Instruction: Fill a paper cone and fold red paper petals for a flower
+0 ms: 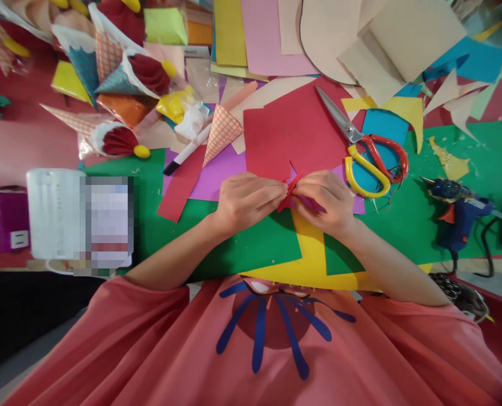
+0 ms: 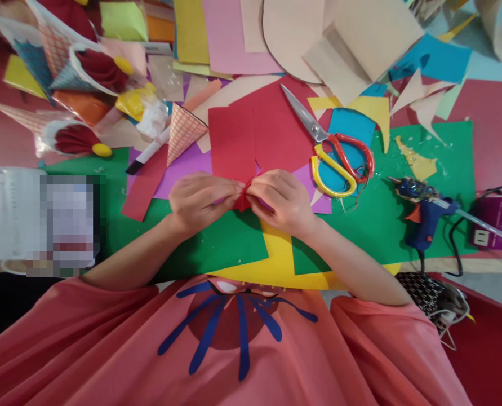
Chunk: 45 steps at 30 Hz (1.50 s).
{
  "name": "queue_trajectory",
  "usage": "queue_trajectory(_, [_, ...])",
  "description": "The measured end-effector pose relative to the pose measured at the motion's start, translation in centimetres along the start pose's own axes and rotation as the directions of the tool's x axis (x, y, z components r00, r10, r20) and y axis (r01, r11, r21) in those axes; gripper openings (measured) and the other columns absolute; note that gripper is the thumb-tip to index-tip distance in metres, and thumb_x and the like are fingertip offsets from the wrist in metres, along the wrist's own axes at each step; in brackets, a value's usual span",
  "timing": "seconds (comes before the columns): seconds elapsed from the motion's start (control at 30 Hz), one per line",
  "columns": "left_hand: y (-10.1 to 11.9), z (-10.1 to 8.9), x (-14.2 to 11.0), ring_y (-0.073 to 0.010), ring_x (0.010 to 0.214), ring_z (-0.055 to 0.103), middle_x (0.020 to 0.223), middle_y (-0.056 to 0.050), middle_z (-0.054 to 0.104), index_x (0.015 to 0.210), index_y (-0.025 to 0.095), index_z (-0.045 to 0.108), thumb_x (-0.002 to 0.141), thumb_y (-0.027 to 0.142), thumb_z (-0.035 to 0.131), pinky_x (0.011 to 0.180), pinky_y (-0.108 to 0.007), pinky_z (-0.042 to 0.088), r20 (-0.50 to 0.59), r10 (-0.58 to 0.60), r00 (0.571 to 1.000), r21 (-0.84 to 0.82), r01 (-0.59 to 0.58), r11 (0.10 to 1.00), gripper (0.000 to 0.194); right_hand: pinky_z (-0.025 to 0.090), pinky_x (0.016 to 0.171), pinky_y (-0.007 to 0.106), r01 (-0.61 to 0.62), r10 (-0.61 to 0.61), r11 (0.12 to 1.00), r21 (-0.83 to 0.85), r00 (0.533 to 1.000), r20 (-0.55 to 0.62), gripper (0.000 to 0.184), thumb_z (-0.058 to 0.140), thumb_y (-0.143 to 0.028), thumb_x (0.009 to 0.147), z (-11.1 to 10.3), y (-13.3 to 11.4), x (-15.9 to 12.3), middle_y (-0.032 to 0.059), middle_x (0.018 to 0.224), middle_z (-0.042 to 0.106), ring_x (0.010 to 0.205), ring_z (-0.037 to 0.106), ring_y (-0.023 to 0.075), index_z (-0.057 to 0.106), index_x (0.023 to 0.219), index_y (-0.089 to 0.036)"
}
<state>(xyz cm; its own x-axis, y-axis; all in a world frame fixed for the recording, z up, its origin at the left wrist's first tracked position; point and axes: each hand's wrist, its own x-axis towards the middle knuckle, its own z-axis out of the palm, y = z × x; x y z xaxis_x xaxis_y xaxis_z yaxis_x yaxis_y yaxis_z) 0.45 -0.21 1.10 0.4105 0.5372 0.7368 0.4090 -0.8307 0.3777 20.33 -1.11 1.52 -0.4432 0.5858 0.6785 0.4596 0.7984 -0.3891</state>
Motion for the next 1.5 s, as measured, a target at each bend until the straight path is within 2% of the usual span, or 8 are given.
queue_trajectory(0.3, [0.26,0.27,-0.17,-0.0086,0.063,0.071,0.073,0.001,0.077,0.085,0.017,0.065,0.089,0.023,0.063,0.060,-0.020,0.051,0.024,-0.054,0.998,-0.002,0.054,0.999,0.008,0.058,0.068,0.033,0.017,-0.017,1.000,-0.015,1.000,-0.007,0.016,0.062,-0.012,0.083,0.04,-0.05,0.17,0.0044,0.084,0.073,0.079,0.068,0.0182,0.060,0.096,-0.020])
queue_trajectory(0.6, [0.38,0.37,-0.33,-0.0086,0.061,0.070,0.071,0.002,0.075,0.085,0.017,0.064,0.086,0.018,0.064,0.060,-0.020,0.048,0.020,-0.045,0.999,0.008,0.045,0.999,0.002,0.055,0.065,0.033,-0.059,0.057,0.997,0.045,0.997,0.061,0.010,0.058,-0.017,0.088,-0.08,-0.29,0.10,0.0051,0.085,0.071,0.079,0.066,0.0183,0.058,0.097,-0.020])
queue_trajectory(1.03, [0.84,0.16,-0.05,-0.0092,0.054,0.063,0.063,0.002,0.070,0.075,0.019,0.062,0.088,0.021,0.057,0.056,-0.022,0.046,0.113,-0.131,0.985,0.017,0.130,0.991,0.014,0.053,0.066,0.031,0.059,-0.059,0.998,0.002,0.998,0.025,0.013,0.059,-0.011,0.085,0.43,-0.16,-0.10,0.0040,0.083,0.070,0.078,0.064,0.0167,0.058,0.095,-0.020])
queue_trajectory(1.1, [0.85,0.13,0.02,-0.0092,0.060,0.065,0.068,0.002,0.071,0.078,0.019,0.061,0.089,0.021,0.055,0.060,-0.021,0.048,0.143,-0.182,0.973,-0.053,0.191,0.980,0.013,0.053,0.067,0.031,-0.004,0.003,0.998,0.057,1.000,0.024,0.011,0.060,-0.012,0.085,0.35,-0.32,0.00,0.0041,0.083,0.070,0.078,0.065,0.0164,0.059,0.093,-0.020])
queue_trajectory(1.17, [0.82,0.09,0.12,-0.0113,0.075,0.069,0.081,-0.002,0.074,0.082,0.019,0.060,0.090,0.023,0.056,0.069,-0.023,0.052,0.180,-0.258,0.949,-0.178,0.290,0.940,0.009,0.054,0.069,0.030,-0.150,0.145,0.976,0.156,0.989,0.041,0.006,0.059,-0.015,0.086,0.18,-0.52,0.18,0.0025,0.082,0.070,0.077,0.066,0.0152,0.060,0.088,-0.021])
queue_trajectory(1.3, [0.62,0.10,0.29,-0.0178,0.106,0.067,0.114,-0.011,0.070,0.087,0.019,0.055,0.089,0.031,0.061,0.089,-0.032,0.055,0.274,-0.396,0.876,-0.417,0.479,0.772,0.014,0.056,0.072,0.029,-0.459,0.454,0.818,0.346,0.885,0.103,0.008,0.057,-0.023,0.089,-0.12,-0.64,0.30,-0.0005,0.082,0.072,0.078,0.069,0.0135,0.062,0.083,-0.022])
queue_trajectory(1.4, [0.38,0.13,0.37,-0.0170,0.104,0.068,0.109,-0.010,0.071,0.084,0.018,0.055,0.087,0.034,0.064,0.089,-0.031,0.055,0.300,-0.444,0.845,-0.470,0.535,0.702,0.018,0.057,0.077,0.029,-0.534,0.542,0.725,0.434,0.832,0.116,0.008,0.058,-0.026,0.090,-0.13,-0.43,0.09,0.0005,0.088,0.073,0.084,0.071,0.0136,0.065,0.088,-0.022])
queue_trajectory(1.5, [0.11,0.10,0.45,-0.0147,0.096,0.068,0.097,-0.006,0.072,0.081,0.018,0.058,0.085,0.031,0.067,0.085,-0.029,0.055,0.224,-0.440,0.870,-0.445,0.493,0.748,0.017,0.057,0.081,0.030,-0.533,0.543,0.704,0.469,0.830,0.127,0.008,0.059,-0.027,0.091,-0.12,-0.27,-0.10,0.0012,0.093,0.073,0.088,0.071,0.0135,0.065,0.091,-0.022])
